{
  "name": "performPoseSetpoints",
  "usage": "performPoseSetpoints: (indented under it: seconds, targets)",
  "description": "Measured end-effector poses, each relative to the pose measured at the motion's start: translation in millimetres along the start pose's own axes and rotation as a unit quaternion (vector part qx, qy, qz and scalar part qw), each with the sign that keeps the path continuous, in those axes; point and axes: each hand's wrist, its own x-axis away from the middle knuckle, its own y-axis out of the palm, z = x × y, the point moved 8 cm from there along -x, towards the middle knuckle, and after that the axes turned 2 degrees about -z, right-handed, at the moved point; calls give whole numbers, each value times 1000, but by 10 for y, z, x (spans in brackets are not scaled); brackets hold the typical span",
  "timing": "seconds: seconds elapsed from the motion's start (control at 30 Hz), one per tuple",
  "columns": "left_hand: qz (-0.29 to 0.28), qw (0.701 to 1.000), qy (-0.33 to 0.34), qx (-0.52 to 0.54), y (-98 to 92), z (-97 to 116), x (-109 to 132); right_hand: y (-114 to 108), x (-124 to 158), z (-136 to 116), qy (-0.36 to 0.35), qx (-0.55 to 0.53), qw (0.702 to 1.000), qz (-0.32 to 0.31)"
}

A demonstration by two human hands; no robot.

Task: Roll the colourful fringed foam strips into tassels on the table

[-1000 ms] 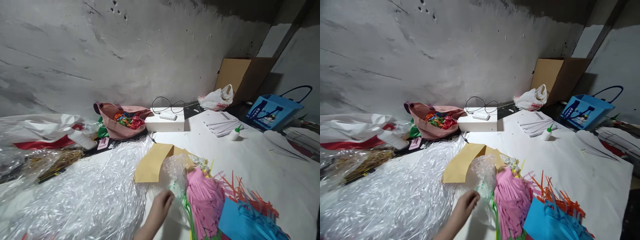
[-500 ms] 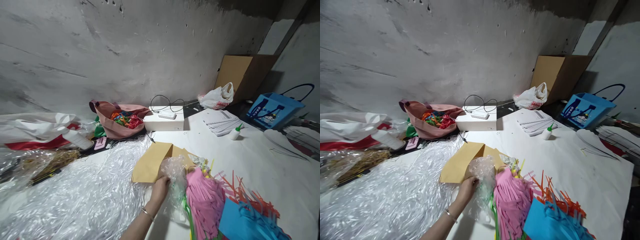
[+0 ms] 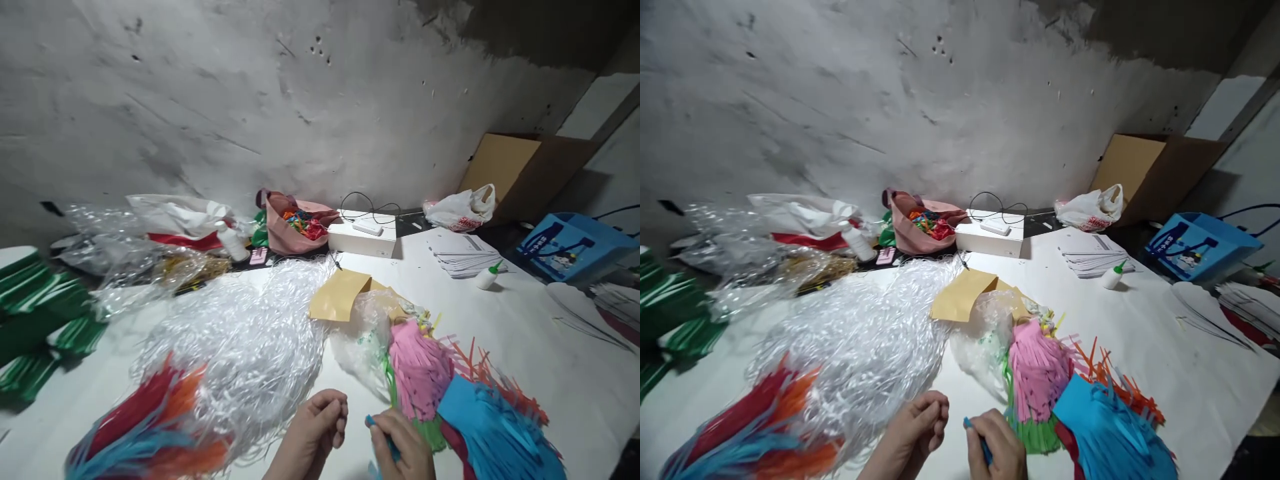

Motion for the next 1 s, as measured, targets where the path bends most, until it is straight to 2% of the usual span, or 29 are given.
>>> performPoseSetpoints:
  seconds: [0.07, 0.17, 0.4, 0.57, 0.7, 0.83, 0.93, 1.0]
  targets:
    - [-10, 1000, 9, 12, -13, 13, 295, 11, -34, -421, -76, 7, 997, -5]
    - [-24, 999, 36, 13, -58, 67, 668, 90, 43, -918, -129, 34, 990, -44]
    - [-26, 989, 141, -20, -277, 290, 1405, 212, 434, -1621, -190, 80, 973, -100]
    - [-32, 979, 197, -47, -483, 342, 1760, 346, 646, -1922, -214, 100, 961, -146]
    - [-35, 966, 232, -107, -602, 384, 1996, 413, 761, -2103, -225, 109, 954, -168]
    - [-47, 948, 249, -190, -651, 411, 2233, 490, 854, -2209, -195, 59, 953, -225]
    - [-48, 931, 266, -245, -684, 431, 2372, 516, 929, -2251, -184, 42, 956, -227]
    - [-38, 933, 256, -249, -740, 421, 2417, 527, 982, -2280, -188, 38, 957, -219]
